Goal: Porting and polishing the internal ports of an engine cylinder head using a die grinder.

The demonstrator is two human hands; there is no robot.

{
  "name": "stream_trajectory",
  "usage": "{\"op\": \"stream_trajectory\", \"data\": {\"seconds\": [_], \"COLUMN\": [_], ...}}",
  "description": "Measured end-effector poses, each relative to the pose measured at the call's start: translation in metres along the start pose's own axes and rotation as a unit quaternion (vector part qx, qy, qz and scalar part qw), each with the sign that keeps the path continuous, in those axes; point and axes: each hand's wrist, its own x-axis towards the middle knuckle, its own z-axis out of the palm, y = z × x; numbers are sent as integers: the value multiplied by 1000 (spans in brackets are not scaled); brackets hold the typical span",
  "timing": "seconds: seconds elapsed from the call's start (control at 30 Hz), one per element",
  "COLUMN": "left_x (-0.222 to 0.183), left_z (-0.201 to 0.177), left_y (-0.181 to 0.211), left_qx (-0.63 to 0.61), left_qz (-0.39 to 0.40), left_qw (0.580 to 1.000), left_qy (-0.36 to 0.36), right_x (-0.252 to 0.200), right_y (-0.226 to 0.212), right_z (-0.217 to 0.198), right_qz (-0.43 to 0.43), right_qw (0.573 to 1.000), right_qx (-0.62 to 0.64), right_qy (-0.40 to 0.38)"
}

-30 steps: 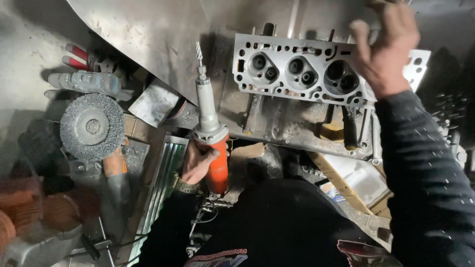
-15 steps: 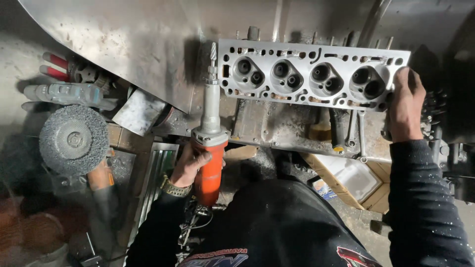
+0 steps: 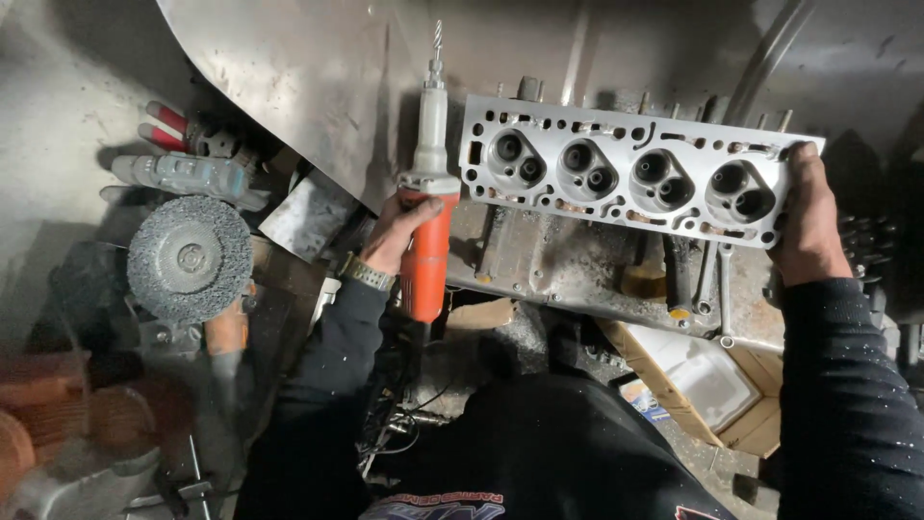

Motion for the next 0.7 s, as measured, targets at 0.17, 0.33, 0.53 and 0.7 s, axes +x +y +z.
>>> {"op": "stream_trajectory", "data": {"seconds": [0.17, 0.33, 0.53, 0.7], "left_x": [28, 15, 7, -1], "left_z": [-1, 9, 20, 23], "left_y": [-6, 13, 40, 52], "left_qx": [-63, -133, 24, -78], "left_qz": [9, 26, 27, -13], "left_qw": [998, 988, 994, 993], "left_qy": [-12, -75, -102, -85], "right_x": [-3, 13, -5, -17], "right_y": [-3, 21, -12, -31], "right_z": [3, -15, 5, 14], "right_qz": [-11, 8, 4, 70], "right_qw": [1000, 1000, 1000, 995], "right_qx": [-5, 2, -24, -69], "right_qy": [-11, 23, -19, 25]}}
